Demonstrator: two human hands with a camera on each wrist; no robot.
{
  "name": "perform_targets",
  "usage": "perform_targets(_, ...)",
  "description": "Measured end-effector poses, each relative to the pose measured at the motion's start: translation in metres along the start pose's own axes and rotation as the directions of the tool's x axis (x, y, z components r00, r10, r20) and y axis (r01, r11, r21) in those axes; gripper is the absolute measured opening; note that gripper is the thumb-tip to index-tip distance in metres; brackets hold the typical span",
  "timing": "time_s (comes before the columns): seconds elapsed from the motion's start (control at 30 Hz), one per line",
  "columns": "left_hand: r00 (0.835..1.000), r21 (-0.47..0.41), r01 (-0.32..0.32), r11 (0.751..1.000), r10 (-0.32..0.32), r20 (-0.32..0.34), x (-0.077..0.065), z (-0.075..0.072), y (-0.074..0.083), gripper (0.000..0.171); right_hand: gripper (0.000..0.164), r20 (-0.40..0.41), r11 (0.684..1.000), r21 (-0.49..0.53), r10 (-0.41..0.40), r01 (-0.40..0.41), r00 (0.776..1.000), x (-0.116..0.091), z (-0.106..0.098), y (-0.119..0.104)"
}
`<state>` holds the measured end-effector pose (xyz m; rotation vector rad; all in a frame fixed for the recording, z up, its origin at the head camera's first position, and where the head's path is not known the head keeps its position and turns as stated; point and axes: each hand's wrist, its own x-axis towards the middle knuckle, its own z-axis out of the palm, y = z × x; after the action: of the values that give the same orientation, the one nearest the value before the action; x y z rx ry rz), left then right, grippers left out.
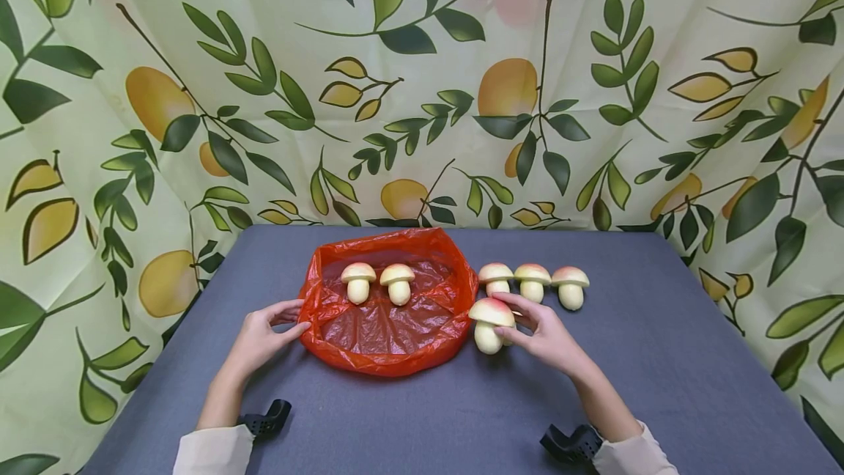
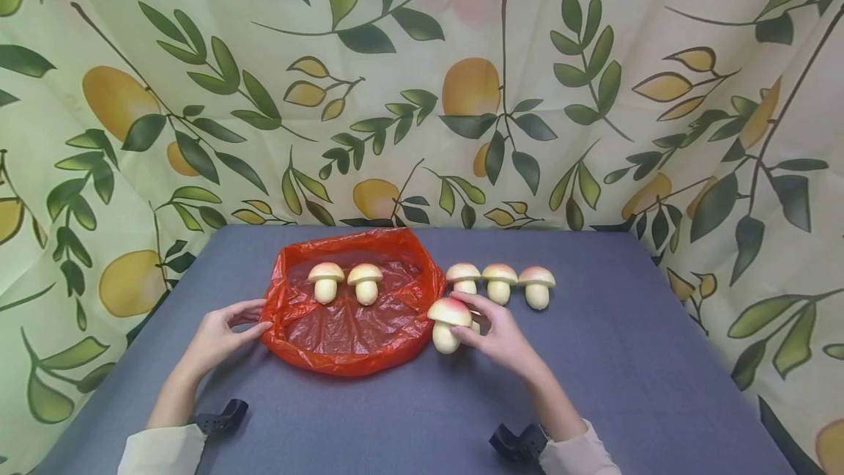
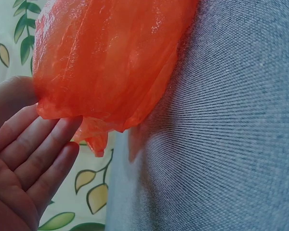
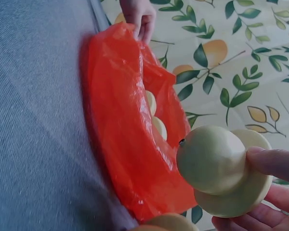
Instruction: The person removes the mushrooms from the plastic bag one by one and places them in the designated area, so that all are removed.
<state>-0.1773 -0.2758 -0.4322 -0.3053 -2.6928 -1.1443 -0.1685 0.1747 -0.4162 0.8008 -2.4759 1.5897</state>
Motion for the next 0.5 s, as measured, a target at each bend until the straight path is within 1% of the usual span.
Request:
perform_targets(0.17,1.000,0.003,0.009,1.000,-0.009,0.001,0.000,0.000,0.000,0.036,0.046,-0.019,1.000,-0.006,0.005,-0.005,1.000,-0.008,-0.007,0.002)
perform_targets(0.3,1.000,0.003,0.023,1.000,-0.023,0.006,-0.001,0.000,0.000,0.037,0.047,-0.031,0.999,-0.013,0.036,-0.037,0.999,-0.014,-0.014,0.004)
perform_targets(0.5,1.000,0.004,0.014,1.000,-0.014,0.011,0.000,0.000,0.000,0.037,0.047,-0.065,0.998,-0.023,0.064,-0.066,0.996,-0.023,-0.025,0.006)
